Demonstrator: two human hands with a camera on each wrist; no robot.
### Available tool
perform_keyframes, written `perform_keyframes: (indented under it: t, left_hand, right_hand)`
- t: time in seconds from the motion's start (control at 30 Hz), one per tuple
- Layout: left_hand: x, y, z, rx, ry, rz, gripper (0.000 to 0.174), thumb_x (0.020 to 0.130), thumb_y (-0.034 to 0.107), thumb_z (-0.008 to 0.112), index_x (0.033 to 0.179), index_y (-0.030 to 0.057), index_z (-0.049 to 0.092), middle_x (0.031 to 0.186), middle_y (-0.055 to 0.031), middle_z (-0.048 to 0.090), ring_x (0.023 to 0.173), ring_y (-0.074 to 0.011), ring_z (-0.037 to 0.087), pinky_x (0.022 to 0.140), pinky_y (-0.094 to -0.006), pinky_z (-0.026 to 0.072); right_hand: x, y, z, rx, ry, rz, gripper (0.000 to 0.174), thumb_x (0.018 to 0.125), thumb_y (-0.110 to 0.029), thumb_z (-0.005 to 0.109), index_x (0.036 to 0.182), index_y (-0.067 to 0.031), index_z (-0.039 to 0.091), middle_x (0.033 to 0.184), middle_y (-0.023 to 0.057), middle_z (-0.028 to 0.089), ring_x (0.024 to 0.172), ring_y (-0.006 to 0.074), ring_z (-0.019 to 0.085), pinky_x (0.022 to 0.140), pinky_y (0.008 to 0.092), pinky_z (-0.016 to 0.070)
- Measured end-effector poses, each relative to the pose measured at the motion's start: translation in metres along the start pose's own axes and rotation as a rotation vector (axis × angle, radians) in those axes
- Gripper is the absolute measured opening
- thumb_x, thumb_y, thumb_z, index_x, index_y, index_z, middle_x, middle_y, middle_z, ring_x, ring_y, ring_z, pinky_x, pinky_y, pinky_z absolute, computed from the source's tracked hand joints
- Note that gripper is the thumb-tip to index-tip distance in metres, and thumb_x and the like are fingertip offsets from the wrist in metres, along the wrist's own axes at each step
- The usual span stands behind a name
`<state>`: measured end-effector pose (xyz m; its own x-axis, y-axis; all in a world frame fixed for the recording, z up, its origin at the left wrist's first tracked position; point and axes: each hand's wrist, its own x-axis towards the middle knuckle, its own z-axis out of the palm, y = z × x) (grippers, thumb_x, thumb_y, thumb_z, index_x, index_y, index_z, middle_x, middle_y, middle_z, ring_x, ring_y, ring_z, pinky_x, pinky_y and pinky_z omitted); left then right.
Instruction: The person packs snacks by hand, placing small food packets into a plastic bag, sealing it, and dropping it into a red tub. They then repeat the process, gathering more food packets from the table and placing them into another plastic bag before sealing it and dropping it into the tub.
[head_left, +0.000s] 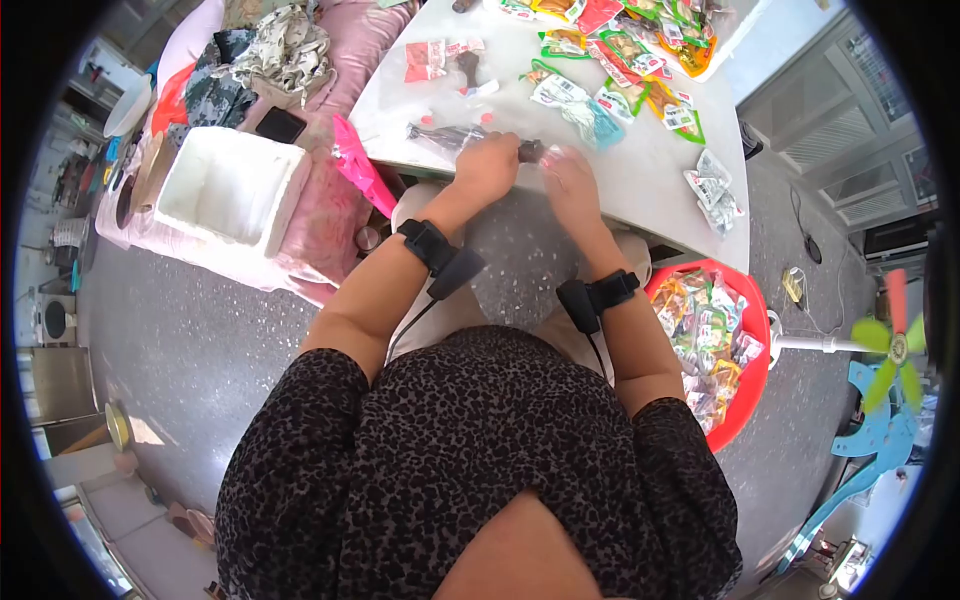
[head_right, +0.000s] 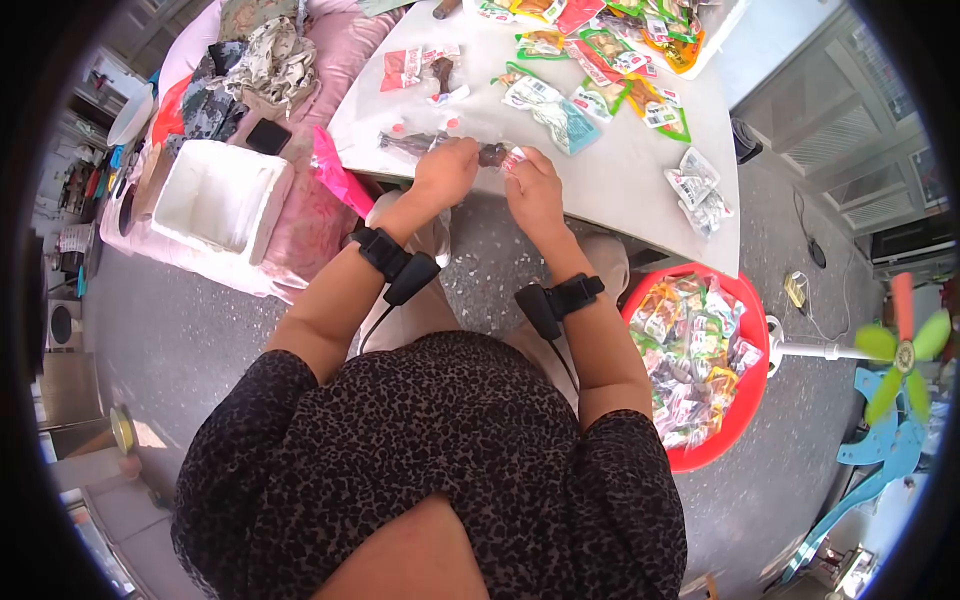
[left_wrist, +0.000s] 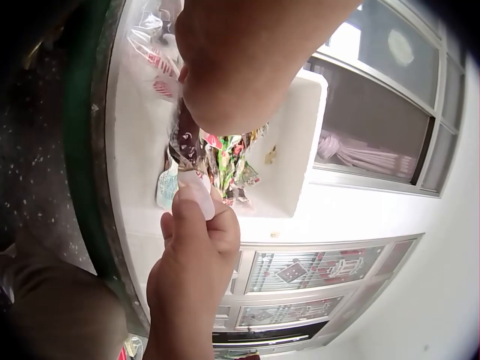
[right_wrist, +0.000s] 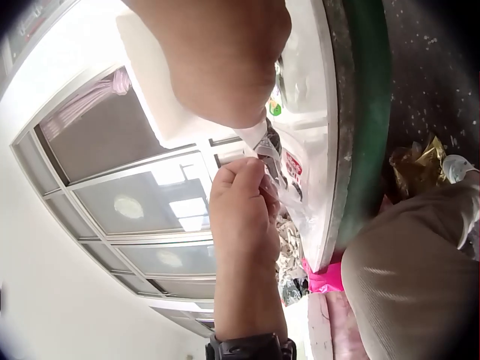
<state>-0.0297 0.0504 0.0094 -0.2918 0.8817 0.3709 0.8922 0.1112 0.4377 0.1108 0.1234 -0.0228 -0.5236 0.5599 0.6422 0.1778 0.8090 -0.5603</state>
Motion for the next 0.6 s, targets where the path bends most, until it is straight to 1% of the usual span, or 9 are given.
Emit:
perform_keyframes:
  t: [0.1, 0.2, 0.3, 0.4, 0.5, 0.6]
  left_hand:
    - [0.0, -0.005, -0.003, 0.027, 0.009, 0.024, 0.009, 0.074, 0.013, 0.043, 0.074, 0.006, 0.049, 0.072, -0.0135, 0.053, 0.064, -0.0329, 0.052, 0.056, -0.0426, 0.0414]
    - [0.003, -0.006, -0.009, 0.054, 0.019, -0.011, 0.01, 0.074, 0.013, 0.043, 0.075, 0.0054, 0.049, 0.074, -0.0138, 0.053, 0.067, -0.033, 0.053, 0.058, -0.0426, 0.0418]
    - [0.003, -0.002, -0.008, -0.033, -0.046, -0.038, 0.012, 0.075, 0.015, 0.043, 0.079, 0.0056, 0.05, 0.08, -0.0137, 0.054, 0.076, -0.0322, 0.052, 0.063, -0.0417, 0.0417]
    - [0.001, 0.006, -0.007, -0.073, -0.068, -0.011, 0.015, 0.076, 0.016, 0.042, 0.083, 0.0062, 0.051, 0.083, -0.0141, 0.054, 0.08, -0.0316, 0.051, 0.067, -0.041, 0.0412]
    - [0.001, 0.0, 0.005, -0.13, -0.001, 0.004, 0.019, 0.077, 0.018, 0.041, 0.087, 0.0063, 0.052, 0.083, -0.0151, 0.054, 0.081, -0.0311, 0.051, 0.069, -0.0405, 0.0406]
    - [0.0, -0.004, 0.003, -0.133, -0.028, -0.113, 0.018, 0.077, 0.018, 0.042, 0.085, 0.0051, 0.051, 0.082, -0.0154, 0.054, 0.08, -0.0318, 0.051, 0.068, -0.0402, 0.0403]
  right_hand:
    - [0.011, 0.0, 0.013, 0.035, -0.126, 0.036, 0.01, 0.068, -0.007, 0.052, 0.077, -0.0023, 0.054, 0.096, 0.0171, 0.052, 0.088, 0.0319, 0.05, 0.076, 0.0359, 0.0403]
    - [0.019, -0.003, 0.015, 0.091, -0.174, 0.087, 0.013, 0.068, -0.009, 0.053, 0.079, -0.0025, 0.055, 0.095, 0.0161, 0.053, 0.088, 0.0323, 0.05, 0.077, 0.0352, 0.0401]
    - [0.011, 0.015, 0.038, -0.017, -0.043, 0.072, 0.014, 0.067, -0.009, 0.053, 0.08, -0.004, 0.055, 0.094, 0.0146, 0.053, 0.089, 0.0316, 0.049, 0.075, 0.0367, 0.0399]
    - [0.01, 0.004, 0.056, -0.268, -0.088, 0.156, 0.015, 0.069, -0.014, 0.052, 0.08, -0.0056, 0.056, 0.094, 0.0129, 0.052, 0.09, 0.0299, 0.048, 0.072, 0.0385, 0.0396]
    - [0.022, -0.014, 0.055, -0.459, -0.226, 0.223, 0.019, 0.071, -0.021, 0.05, 0.081, -0.0066, 0.057, 0.094, 0.0114, 0.051, 0.09, 0.0286, 0.047, 0.071, 0.0397, 0.0393]
    - [0.028, -0.022, 0.049, -0.186, -0.312, 0.281, 0.026, 0.072, -0.028, 0.049, 0.084, -0.006, 0.056, 0.101, 0.0107, 0.05, 0.093, 0.027, 0.047, 0.071, 0.0384, 0.0389]
